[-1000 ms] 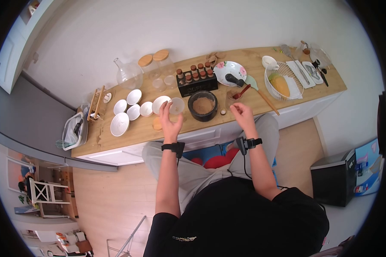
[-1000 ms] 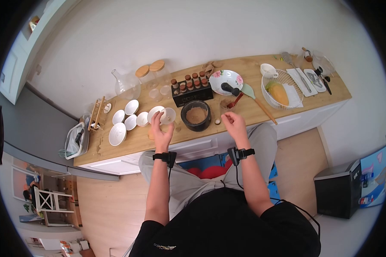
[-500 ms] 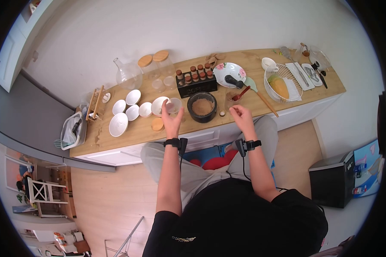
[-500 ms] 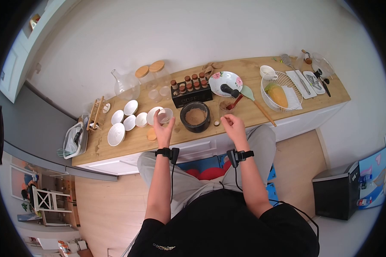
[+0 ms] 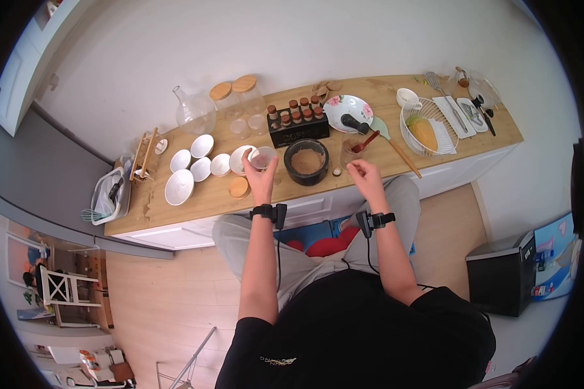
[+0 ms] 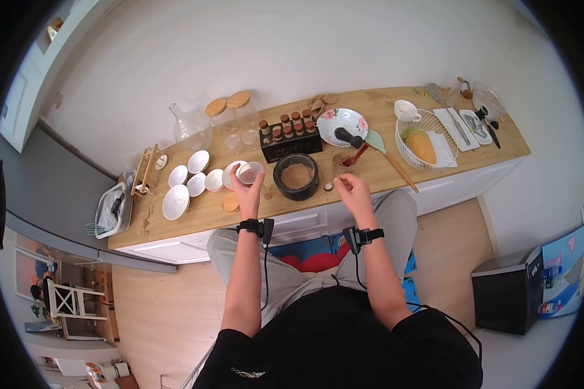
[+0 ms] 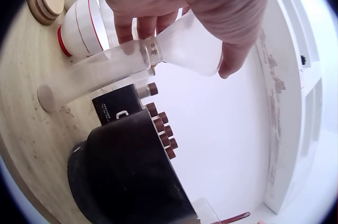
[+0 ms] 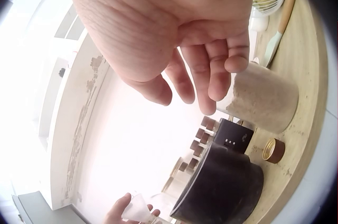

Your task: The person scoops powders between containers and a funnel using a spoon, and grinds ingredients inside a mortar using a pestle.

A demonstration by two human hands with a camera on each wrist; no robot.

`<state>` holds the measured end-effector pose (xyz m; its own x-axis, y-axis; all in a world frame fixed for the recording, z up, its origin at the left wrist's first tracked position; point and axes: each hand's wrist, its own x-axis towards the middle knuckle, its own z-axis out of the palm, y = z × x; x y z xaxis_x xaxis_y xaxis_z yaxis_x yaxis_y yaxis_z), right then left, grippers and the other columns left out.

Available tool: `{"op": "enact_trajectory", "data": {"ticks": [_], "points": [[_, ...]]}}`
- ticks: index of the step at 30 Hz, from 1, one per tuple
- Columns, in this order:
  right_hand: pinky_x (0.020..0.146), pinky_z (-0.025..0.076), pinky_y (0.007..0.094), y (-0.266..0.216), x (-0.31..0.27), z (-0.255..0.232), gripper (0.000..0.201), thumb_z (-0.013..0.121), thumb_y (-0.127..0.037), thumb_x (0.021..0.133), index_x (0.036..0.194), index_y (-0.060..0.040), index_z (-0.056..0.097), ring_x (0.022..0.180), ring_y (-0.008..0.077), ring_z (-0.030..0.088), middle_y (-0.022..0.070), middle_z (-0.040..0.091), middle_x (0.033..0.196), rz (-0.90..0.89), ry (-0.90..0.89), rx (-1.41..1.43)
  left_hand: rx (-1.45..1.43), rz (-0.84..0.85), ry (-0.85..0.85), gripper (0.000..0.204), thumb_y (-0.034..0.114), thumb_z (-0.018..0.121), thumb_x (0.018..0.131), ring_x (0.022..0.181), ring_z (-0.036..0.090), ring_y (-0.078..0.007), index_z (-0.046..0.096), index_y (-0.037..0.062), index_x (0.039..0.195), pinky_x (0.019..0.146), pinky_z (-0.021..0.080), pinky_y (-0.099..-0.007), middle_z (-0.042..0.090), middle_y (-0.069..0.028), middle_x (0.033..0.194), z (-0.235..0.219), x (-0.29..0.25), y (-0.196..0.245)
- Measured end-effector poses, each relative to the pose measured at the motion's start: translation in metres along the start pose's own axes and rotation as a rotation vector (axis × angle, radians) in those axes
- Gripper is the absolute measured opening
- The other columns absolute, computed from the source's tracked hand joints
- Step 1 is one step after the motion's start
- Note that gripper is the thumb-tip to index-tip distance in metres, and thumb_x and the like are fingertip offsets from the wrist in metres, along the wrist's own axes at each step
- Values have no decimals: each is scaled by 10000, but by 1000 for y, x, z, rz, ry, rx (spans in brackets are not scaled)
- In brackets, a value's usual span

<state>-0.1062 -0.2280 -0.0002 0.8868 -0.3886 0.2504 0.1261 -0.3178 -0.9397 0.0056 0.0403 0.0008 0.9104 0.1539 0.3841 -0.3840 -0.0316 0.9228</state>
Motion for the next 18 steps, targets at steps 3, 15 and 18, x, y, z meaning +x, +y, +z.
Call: {"op": "enact_trajectory", "data": {"ticks": [3, 15, 18], "points": [[574, 440, 248, -1, -1, 1, 214, 679, -183, 878, 912, 28, 671, 606, 84, 537, 38, 633, 687, 5, 0, 6, -21, -77, -21, 622, 114, 769, 804, 1027, 578, -206, 421, 41, 1314, 860, 490, -307, 557, -155, 1154, 0, 3, 6], [571, 447, 222, -57, 15, 91, 206, 675, -172, 893, 949, 27, 666, 645, 46, 585, 31, 663, 729, 38, -244, 345, -350, -228, 22, 505, 127, 560, 842, 958, 572, -203, 494, 49, 1336, 801, 490, -291, 537, -117, 1153, 7, 12, -16], [587, 478, 265, -64, 36, 127, 297, 693, -246, 873, 997, 20, 657, 670, 108, 639, 74, 678, 752, 144, -365, 278, -359, -220, -19, 503, 156, 520, 831, 949, 567, -187, 527, 41, 1321, 803, 473, -279, 563, -97, 1128, 2, 16, -27]]}}
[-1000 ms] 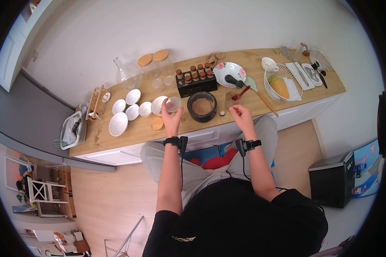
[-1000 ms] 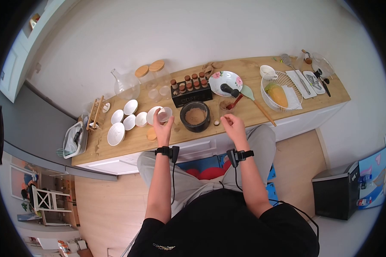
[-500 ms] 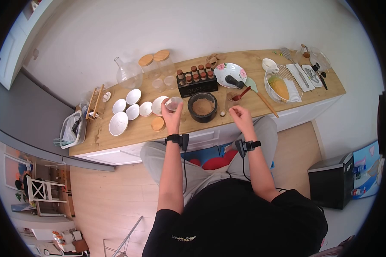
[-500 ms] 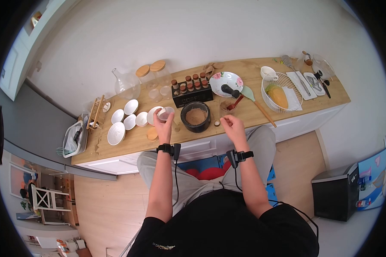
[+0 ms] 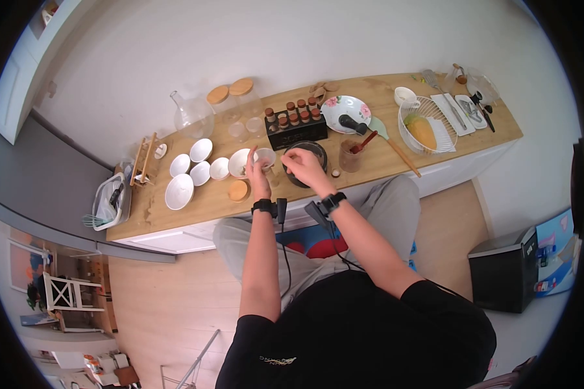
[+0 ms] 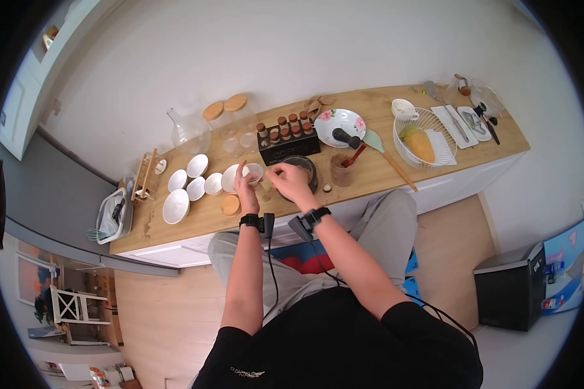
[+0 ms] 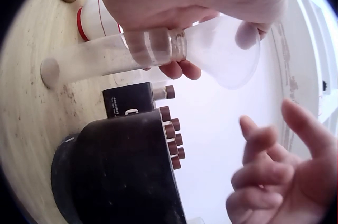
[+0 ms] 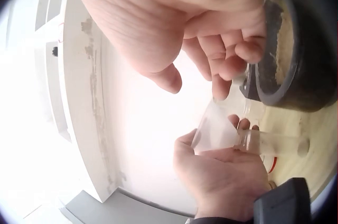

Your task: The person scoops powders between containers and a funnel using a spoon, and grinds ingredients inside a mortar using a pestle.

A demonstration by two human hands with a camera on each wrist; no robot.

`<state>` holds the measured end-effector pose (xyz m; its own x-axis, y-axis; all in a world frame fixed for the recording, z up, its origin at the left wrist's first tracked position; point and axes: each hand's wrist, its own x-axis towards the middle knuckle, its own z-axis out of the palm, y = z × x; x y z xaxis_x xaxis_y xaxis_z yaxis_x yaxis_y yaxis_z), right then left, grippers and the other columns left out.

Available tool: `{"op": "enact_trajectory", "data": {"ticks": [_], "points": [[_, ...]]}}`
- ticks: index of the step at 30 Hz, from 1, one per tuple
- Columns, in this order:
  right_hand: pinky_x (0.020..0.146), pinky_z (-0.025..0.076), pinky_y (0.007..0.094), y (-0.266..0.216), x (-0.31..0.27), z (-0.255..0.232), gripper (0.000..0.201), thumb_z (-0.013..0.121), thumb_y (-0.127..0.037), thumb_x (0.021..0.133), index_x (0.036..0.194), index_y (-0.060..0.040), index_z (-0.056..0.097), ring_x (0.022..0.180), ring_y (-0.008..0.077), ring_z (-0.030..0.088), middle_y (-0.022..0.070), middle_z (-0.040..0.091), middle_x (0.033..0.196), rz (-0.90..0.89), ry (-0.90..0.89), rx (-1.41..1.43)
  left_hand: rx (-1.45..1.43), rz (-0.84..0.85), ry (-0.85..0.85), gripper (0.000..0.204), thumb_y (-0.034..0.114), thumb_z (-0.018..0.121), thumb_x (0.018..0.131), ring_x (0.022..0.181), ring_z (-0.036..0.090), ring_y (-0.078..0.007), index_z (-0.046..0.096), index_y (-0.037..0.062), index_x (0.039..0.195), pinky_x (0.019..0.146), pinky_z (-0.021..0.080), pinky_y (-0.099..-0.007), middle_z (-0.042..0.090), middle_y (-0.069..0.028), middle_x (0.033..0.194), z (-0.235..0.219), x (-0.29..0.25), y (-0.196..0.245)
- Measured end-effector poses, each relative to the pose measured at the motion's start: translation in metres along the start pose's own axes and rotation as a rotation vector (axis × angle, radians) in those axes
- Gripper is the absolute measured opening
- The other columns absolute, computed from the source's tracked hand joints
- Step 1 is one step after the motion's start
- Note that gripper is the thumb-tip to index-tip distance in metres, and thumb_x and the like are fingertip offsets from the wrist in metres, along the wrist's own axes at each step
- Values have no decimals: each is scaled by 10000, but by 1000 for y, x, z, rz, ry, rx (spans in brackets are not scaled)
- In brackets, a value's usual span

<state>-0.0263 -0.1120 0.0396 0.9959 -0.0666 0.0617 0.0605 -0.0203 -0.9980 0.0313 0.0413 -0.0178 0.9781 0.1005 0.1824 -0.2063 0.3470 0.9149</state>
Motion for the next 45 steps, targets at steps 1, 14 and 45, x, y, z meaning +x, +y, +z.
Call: {"op": "enact_trajectory", "data": {"ticks": [1, 14, 45], "points": [[615, 497, 300, 8, 14, 9, 331, 697, -275, 853, 1010, 13, 657, 696, 172, 661, 104, 684, 771, -8, 53, -134, 26, -12, -33, 504, 154, 474, 849, 936, 574, -178, 506, 23, 1335, 810, 485, -299, 574, -91, 1077, -3, 1, -1], [797, 523, 432, 16, 22, 49, 298, 623, -154, 785, 1020, 26, 652, 902, 378, 670, 252, 681, 942, -36, 212, -236, 29, 87, -36, 462, 361, 337, 1014, 1065, 584, -191, 594, 18, 1186, 909, 453, -341, 623, -87, 1149, 6, -10, -10], [519, 459, 271, 29, 1, 10, 247, 643, -172, 864, 1002, 31, 656, 550, 134, 621, 74, 648, 635, -88, 254, -67, -66, 27, 93, 410, 319, 373, 1007, 859, 576, -163, 628, -1, 970, 773, 454, -329, 644, -82, 962, 13, -17, -30]]}}
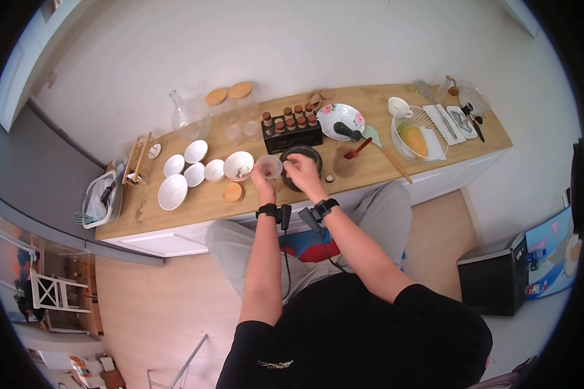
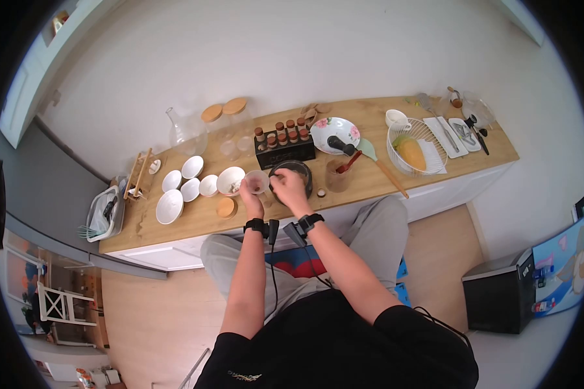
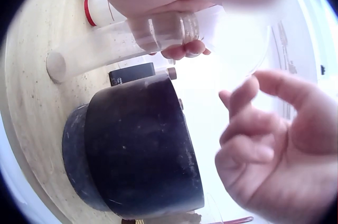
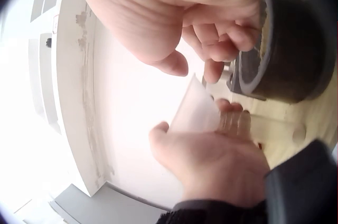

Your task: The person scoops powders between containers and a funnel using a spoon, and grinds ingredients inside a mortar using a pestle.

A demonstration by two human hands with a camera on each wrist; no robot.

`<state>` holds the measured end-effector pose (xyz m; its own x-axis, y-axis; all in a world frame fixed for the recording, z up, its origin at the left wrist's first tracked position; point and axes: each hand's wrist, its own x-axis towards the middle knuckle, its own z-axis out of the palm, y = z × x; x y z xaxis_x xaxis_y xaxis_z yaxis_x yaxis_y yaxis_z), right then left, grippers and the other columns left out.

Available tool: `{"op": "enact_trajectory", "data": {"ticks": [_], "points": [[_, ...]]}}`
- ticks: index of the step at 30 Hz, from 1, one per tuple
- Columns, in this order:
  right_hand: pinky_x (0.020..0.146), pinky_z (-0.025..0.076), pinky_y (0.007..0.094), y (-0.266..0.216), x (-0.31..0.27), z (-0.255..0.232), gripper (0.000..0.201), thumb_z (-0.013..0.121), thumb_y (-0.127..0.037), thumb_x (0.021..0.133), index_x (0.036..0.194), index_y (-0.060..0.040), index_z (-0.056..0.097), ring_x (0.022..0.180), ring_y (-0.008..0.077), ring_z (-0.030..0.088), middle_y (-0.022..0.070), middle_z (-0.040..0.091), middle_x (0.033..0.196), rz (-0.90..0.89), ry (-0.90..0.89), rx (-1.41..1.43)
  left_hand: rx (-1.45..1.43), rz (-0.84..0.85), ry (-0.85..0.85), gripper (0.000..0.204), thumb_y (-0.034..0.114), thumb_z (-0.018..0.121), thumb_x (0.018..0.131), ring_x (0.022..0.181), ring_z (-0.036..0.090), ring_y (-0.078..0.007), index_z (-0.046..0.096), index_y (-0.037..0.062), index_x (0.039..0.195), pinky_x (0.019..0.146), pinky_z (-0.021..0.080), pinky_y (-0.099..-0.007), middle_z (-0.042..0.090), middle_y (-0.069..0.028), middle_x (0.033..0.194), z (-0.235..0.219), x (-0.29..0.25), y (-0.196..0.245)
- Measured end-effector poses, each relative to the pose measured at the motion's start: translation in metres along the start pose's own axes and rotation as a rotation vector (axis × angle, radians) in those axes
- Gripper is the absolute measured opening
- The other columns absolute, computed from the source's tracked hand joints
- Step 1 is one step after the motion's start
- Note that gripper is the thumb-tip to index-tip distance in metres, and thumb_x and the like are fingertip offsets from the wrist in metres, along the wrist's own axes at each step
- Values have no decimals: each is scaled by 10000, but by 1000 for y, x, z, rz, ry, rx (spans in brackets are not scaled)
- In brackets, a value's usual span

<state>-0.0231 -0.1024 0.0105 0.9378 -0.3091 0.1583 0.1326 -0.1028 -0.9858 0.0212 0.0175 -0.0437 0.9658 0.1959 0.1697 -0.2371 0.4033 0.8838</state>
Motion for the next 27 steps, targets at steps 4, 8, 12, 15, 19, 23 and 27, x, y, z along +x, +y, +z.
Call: {"op": "enact_trajectory", "data": {"ticks": [4, 8, 12, 15, 19, 23, 27], "points": [[522, 409, 220, -12, -8, -70, 177, 606, -168, 930, 946, 2, 650, 583, 44, 521, -23, 583, 676, -67, 385, 250, 23, -12, -37, 425, 377, 329, 1028, 918, 573, -171, 594, 46, 1009, 847, 430, -338, 636, -55, 960, -3, 1, -4], [558, 424, 237, 14, 9, -138, 198, 631, -197, 925, 989, -10, 643, 615, 70, 524, -36, 545, 671, -166, 671, 280, 15, 8, -29, 432, 383, 328, 1028, 909, 579, -176, 592, 42, 1006, 834, 435, -344, 635, -58, 954, 0, -2, -3], [580, 441, 282, 2, 19, -156, 253, 672, -261, 892, 976, -23, 662, 600, 117, 541, -6, 557, 649, -92, 681, -58, -5, 55, 25, 441, 340, 366, 1015, 815, 591, -178, 632, -3, 935, 756, 454, -328, 650, -64, 864, 7, -3, -1], [583, 447, 312, 31, 42, -173, 273, 677, -285, 877, 912, -14, 670, 589, 143, 562, 36, 600, 646, -72, 432, -229, 18, 47, 31, 445, 341, 359, 1016, 827, 589, -173, 632, -2, 937, 757, 453, -325, 649, -66, 883, 5, -3, -3], [585, 452, 324, 18, 45, -177, 268, 656, -270, 886, 854, -5, 668, 589, 157, 580, 59, 637, 660, -113, 371, -345, -40, 27, 43, 441, 350, 361, 1011, 832, 580, -168, 625, 5, 934, 754, 449, -322, 636, -63, 882, 6, -3, 0], [559, 412, 250, -32, 31, -179, 221, 639, -207, 920, 869, 8, 641, 601, 72, 514, 19, 582, 658, -223, 336, -355, 15, -8, -22, 416, 378, 334, 1032, 944, 571, -175, 576, 40, 1052, 843, 447, -341, 618, -52, 992, -2, -3, -5], [557, 395, 223, -63, 23, -170, 134, 609, -143, 941, 898, -17, 599, 618, 50, 491, -10, 567, 691, -349, 398, -272, 24, -8, -53, 425, 382, 336, 1033, 969, 567, -177, 572, 31, 1078, 855, 447, -340, 616, -59, 1027, -7, 1, -15]]}}
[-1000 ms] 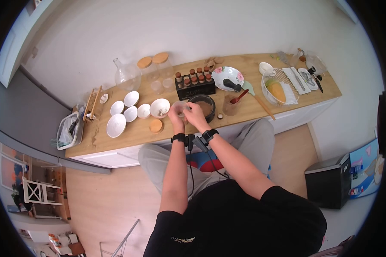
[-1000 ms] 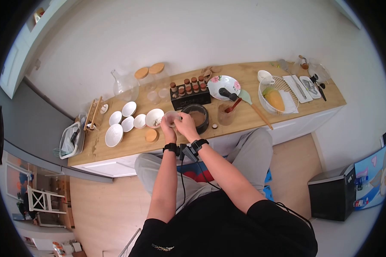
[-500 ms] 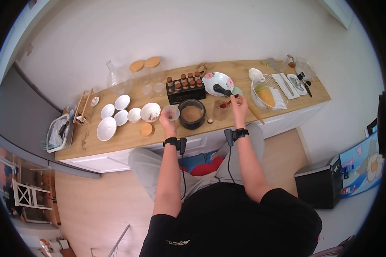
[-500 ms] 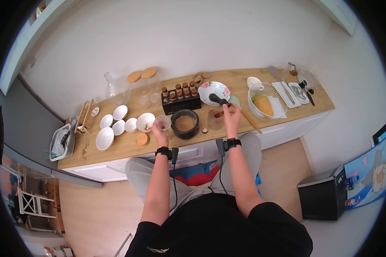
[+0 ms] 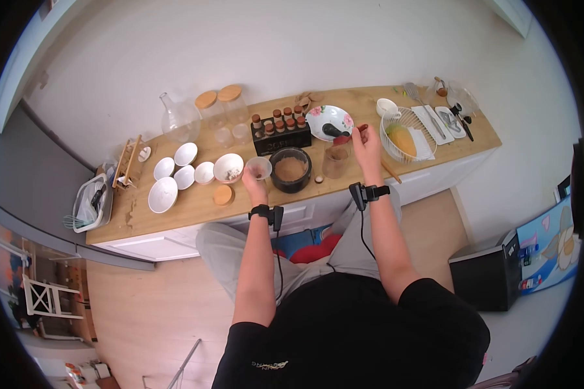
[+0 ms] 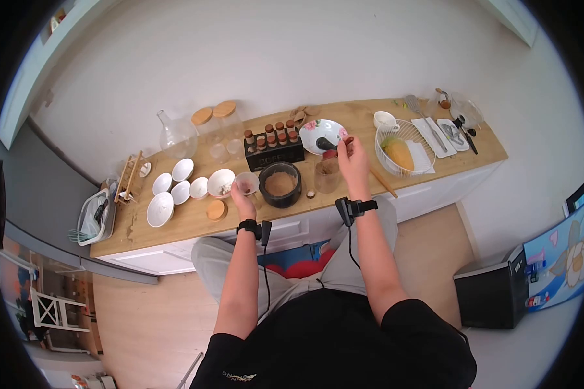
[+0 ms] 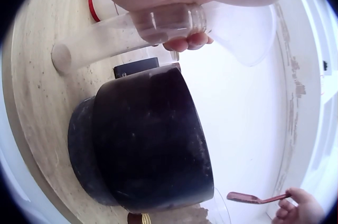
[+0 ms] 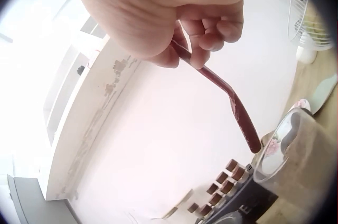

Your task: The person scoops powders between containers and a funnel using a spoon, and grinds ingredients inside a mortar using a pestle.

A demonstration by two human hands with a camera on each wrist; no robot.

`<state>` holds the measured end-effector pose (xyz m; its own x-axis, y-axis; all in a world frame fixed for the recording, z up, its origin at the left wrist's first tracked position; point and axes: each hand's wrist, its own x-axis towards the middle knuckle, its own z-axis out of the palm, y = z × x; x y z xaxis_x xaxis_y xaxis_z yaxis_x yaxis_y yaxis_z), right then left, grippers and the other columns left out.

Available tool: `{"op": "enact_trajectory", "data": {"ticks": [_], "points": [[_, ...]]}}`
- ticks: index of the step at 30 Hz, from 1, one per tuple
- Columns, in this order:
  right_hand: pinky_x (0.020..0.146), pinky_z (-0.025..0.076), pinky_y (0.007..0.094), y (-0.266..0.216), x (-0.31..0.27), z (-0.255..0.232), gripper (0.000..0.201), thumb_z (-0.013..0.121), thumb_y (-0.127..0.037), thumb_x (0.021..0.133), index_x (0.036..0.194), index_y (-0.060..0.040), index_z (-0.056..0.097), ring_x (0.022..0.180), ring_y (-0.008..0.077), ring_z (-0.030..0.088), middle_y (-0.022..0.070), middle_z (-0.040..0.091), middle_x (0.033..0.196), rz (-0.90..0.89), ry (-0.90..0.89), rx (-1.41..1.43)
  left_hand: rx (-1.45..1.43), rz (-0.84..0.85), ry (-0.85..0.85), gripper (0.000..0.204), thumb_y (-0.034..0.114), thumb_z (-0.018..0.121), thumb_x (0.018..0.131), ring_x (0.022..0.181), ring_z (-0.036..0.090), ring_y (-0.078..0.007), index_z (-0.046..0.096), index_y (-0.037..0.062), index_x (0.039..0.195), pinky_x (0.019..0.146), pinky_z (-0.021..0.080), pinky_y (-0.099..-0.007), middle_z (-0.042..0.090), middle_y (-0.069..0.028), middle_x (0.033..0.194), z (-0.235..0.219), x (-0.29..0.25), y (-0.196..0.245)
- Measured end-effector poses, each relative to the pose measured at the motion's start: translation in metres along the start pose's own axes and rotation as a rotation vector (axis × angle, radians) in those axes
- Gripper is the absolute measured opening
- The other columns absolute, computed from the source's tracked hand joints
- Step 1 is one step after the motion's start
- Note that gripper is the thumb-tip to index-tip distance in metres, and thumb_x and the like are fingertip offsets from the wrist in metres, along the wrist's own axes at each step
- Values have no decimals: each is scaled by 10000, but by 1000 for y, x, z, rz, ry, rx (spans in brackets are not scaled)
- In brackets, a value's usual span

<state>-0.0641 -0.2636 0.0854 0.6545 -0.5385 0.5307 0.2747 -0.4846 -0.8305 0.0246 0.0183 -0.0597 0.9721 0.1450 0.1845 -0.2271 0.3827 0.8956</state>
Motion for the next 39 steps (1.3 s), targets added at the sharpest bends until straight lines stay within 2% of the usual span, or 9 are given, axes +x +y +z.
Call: {"op": "enact_trajectory", "data": {"ticks": [8, 13, 16, 19, 23, 25, 28, 31, 39], "points": [[604, 470, 283, -13, -33, 46, 168, 600, -185, 939, 959, -18, 603, 638, 143, 610, 62, 630, 715, 46, -242, 129, -2, 1, 49, 443, 398, 323, 1032, 959, 580, -188, 545, 27, 1128, 810, 471, -342, 612, -70, 1070, 3, 0, 0], [640, 491, 437, -32, -40, 55, 145, 563, -197, 934, 947, -52, 573, 752, 354, 643, 141, 669, 810, -170, -475, -193, 15, 4, 30, 458, 418, 315, 1027, 931, 582, -189, 549, 34, 1112, 771, 475, -346, 614, -72, 1052, -1, 2, -6], [649, 485, 460, -28, -40, 60, 141, 543, -198, 945, 942, -59, 561, 778, 368, 640, 146, 674, 826, -289, -491, -289, 11, 9, 19, 453, 421, 314, 1026, 903, 586, -188, 550, 42, 1101, 756, 475, -344, 616, -71, 1034, -2, 3, -7], [671, 495, 455, -21, -44, 63, 161, 535, -218, 947, 953, -62, 577, 800, 374, 636, 153, 670, 835, -198, -498, -348, -21, 9, 41, 443, 418, 315, 1028, 880, 590, -185, 549, 48, 1095, 728, 478, -337, 619, -66, 1013, 0, 3, -9], [680, 507, 415, 31, -60, 76, 157, 544, -211, 946, 973, -63, 590, 766, 336, 649, 142, 661, 803, -21, -417, -209, -58, 18, 37, 428, 411, 316, 1030, 860, 593, -183, 543, 52, 1081, 681, 482, -327, 621, -58, 978, 1, 2, -7], [603, 477, 297, 70, -70, 88, 136, 568, -168, 960, 987, -35, 573, 654, 148, 613, 63, 631, 727, 185, -331, 67, -53, 20, 43, 427, 409, 314, 1031, 855, 593, -182, 541, 50, 1074, 682, 481, -328, 620, -57, 970, 2, 1, -5], [549, 437, 236, 75, -83, 91, 136, 571, -167, 970, 990, -32, 579, 612, 69, 543, 14, 613, 733, 216, -236, 224, -51, 20, 44, 430, 408, 310, 1031, 845, 594, -182, 541, 47, 1056, 688, 480, -329, 618, -56, 958, 3, 1, -4], [582, 450, 242, 67, -91, 88, 146, 566, -163, 962, 963, -20, 589, 628, 96, 576, 28, 634, 738, 417, -228, 334, -28, 22, 25, 443, 412, 304, 1031, 839, 593, -181, 549, 43, 1035, 697, 479, -331, 618, -58, 950, 0, 2, -5], [503, 403, 212, 47, -98, 78, 133, 568, -180, 976, 996, -52, 599, 560, 63, 501, 21, 625, 755, 634, -84, 483, 10, 15, 111, 468, 428, 291, 1033, 825, 587, -185, 547, 37, 1052, 694, 469, -336, 620, -68, 947, -2, 5, -16]]}}
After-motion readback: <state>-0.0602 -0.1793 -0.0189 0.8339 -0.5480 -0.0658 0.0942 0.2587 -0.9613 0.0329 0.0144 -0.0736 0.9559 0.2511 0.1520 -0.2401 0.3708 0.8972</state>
